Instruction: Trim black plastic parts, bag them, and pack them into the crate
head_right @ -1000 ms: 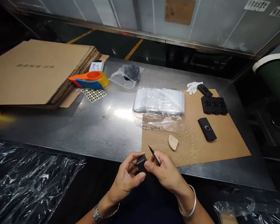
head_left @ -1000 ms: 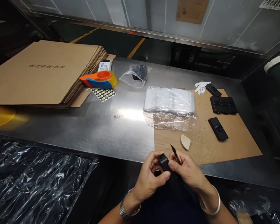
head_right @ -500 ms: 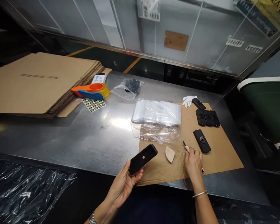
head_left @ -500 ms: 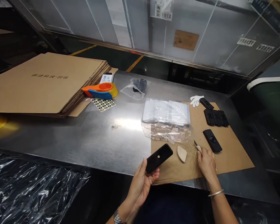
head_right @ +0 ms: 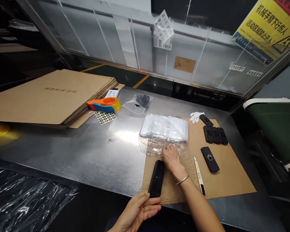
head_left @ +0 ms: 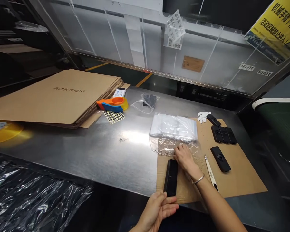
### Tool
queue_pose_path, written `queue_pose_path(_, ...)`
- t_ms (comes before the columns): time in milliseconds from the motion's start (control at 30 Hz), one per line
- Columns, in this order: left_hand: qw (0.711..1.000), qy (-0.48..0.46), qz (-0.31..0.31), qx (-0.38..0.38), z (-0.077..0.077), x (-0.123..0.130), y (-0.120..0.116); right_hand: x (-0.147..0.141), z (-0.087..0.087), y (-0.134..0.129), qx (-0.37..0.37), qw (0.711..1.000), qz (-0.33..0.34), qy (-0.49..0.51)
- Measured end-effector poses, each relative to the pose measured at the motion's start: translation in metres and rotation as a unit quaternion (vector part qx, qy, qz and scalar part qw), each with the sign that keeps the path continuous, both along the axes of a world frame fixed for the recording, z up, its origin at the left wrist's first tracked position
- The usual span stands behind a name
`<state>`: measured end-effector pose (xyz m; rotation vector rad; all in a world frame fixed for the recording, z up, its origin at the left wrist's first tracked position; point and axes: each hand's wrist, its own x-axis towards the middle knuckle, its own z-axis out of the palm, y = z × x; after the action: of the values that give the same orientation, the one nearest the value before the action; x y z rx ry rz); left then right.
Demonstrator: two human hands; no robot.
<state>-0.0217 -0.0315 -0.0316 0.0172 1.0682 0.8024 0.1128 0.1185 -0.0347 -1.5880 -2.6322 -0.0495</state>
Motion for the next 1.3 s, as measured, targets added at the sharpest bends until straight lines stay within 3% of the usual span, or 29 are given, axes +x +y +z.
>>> queue_pose_path(200,0.997,0.043,0.009,0.067,0.004,-0.003,-0.009,-0.008,-0.006,0.008,-0.055,0.998,0.008,-0.021)
queue_pose_path(400,0.974,0.133,0.022,0.181,0.000,-0.009,-0.003,-0.001,-0.012,0.013,-0.106,0.993,-0.018,0.045)
queue_pose_path(600,0.955,0.166,0.027,0.244,0.008,-0.011,0.040,0.011,-0.006,0.018,-0.139,0.971,-0.051,0.187)
queue_pose_path(800,0.947,0.166,0.033,0.272,0.001,0.010,0.092,0.002,0.013,0.000,-0.166,0.930,-0.049,0.324)
queue_pose_path(967,0.941,0.174,0.049,0.286,-0.005,0.015,0.102,-0.005,0.023,-0.017,-0.184,0.899,-0.025,0.397)
queue_pose_path(1133,0.909,0.246,0.095,0.323,-0.013,0.008,0.099,-0.009,0.017,-0.019,-0.212,0.853,-0.033,0.476)
queue_pose_path(1300,0.851,0.367,0.100,0.363,-0.021,-0.004,0.094,-0.012,0.015,-0.017,-0.137,0.843,-0.077,0.514)
